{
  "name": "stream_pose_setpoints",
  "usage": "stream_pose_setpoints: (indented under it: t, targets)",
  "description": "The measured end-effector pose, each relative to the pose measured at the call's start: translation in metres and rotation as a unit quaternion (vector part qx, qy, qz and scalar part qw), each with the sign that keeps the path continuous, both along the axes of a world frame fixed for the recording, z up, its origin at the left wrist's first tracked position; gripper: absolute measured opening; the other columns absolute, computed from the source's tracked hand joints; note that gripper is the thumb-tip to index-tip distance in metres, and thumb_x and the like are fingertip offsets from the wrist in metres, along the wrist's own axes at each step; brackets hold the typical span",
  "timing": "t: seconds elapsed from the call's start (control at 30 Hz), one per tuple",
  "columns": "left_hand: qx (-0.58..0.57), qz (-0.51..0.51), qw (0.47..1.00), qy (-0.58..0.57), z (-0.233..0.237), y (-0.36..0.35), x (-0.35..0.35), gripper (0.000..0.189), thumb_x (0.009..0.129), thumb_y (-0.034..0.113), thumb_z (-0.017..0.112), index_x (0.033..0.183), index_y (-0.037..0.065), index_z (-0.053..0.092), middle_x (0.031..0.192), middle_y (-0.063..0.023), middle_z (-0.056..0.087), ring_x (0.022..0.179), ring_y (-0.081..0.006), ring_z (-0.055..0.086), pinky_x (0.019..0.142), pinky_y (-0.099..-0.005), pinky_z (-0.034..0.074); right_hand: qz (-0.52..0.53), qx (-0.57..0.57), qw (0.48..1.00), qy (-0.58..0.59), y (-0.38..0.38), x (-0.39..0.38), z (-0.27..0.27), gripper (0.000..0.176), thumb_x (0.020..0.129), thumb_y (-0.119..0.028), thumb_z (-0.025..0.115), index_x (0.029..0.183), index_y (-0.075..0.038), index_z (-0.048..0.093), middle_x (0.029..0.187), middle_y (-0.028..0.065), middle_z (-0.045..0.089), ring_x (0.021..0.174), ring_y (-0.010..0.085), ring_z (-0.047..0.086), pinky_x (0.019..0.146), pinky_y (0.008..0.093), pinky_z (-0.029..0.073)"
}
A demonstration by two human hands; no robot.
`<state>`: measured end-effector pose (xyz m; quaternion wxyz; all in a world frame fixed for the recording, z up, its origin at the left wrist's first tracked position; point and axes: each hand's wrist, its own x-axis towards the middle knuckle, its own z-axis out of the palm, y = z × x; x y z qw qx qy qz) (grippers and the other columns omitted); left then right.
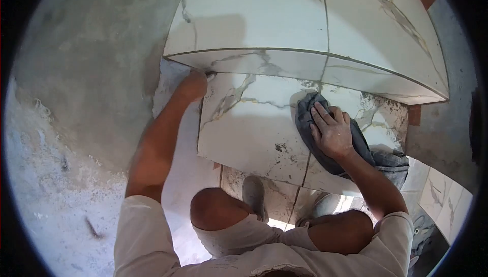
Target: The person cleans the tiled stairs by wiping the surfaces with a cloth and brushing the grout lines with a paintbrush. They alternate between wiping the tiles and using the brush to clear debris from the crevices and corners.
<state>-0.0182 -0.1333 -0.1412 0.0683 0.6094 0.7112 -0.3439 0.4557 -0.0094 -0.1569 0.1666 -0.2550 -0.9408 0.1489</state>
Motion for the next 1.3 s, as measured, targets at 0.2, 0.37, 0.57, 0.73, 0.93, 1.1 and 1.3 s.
stream_pose_setpoints:
  t: [0.2,0.37,0.57,0.73,0.93,1.1,1.3]
  targets:
    - [-0.012,0.306,0.945,-0.111,0.141,0.05,0.091,0.014,0.07,0.003,0.057,0.074,-0.003,0.069,0.077,-0.0196,0.069,0.066,-0.0301,0.069,0.058,-0.042,0.054,-0.003,-0.026,0.999,0.029,0.002,0.002,-0.004,0.038,0.085,-0.025,0.065,0.118,-0.007,0.068,0.131,0.0074,0.06,0.112,0.0301,0.051,0.093,0.0443,0.039]
    - [-0.062,0.011,0.997,-0.041,0.057,0.029,0.032,0.014,0.074,0.002,0.058,0.078,-0.003,0.07,0.075,-0.0184,0.069,0.065,-0.0296,0.069,0.058,-0.0399,0.054,-0.002,-0.024,0.999,0.044,0.006,0.002,-0.004,0.036,0.085,-0.024,0.065,0.116,-0.007,0.068,0.13,0.0074,0.061,0.112,0.0306,0.052,0.093,0.0446,0.039]
    - [-0.211,0.171,0.959,-0.078,0.135,-0.008,0.127,0.024,0.082,0.002,0.051,0.098,-0.002,0.069,0.086,-0.0215,0.068,0.08,-0.033,0.068,0.074,-0.0436,0.053,0.017,-0.023,0.997,0.073,0.005,0.004,-0.017,0.031,0.082,-0.018,0.067,0.111,-0.007,0.07,0.128,0.0055,0.062,0.109,0.0311,0.053,0.092,0.0452,0.04]
    - [-0.026,-0.082,0.994,0.069,0.067,-0.021,0.091,0.031,0.087,0.008,0.048,0.115,0.002,0.061,0.106,-0.021,0.066,0.097,-0.0375,0.065,0.082,-0.0494,0.051,0.034,0.022,0.993,0.109,-0.001,0.001,-0.014,0.029,0.078,-0.014,0.069,0.106,-0.008,0.071,0.127,0.0035,0.063,0.111,0.0308,0.052,0.09,0.0462,0.04]
    - [-0.003,0.219,0.973,-0.079,0.074,-0.037,0.112,0.029,0.091,0.012,0.045,0.107,-0.005,0.062,0.109,-0.0278,0.064,0.106,-0.0385,0.063,0.09,-0.048,0.051,0.037,0.071,0.993,0.092,-0.005,0.002,-0.003,0.028,0.079,-0.013,0.069,0.106,-0.01,0.071,0.126,0.0041,0.063,0.115,0.0313,0.051,0.089,0.0464,0.039]
    - [0.101,0.189,0.972,-0.095,0.119,-0.035,0.104,0.021,0.084,0.008,0.053,0.096,-0.004,0.065,0.096,-0.0264,0.066,0.091,-0.039,0.065,0.081,-0.0458,0.052,0.043,0.075,0.993,0.086,-0.006,-0.003,0.003,0.026,0.078,-0.009,0.07,0.105,-0.008,0.07,0.127,0.0071,0.062,0.111,0.0349,0.053,0.089,0.0472,0.04]
    - [0.273,0.341,0.837,-0.329,0.088,-0.056,0.123,0.024,0.081,0.004,0.059,0.104,-0.005,0.062,0.077,-0.0189,0.066,0.065,-0.0264,0.066,0.059,-0.0375,0.052,0.132,0.05,0.987,0.077,-0.002,-0.019,-0.012,0.031,0.071,-0.006,0.068,0.102,-0.007,0.07,0.113,0.0079,0.067,0.104,0.0308,0.057,0.087,0.0441,0.044]
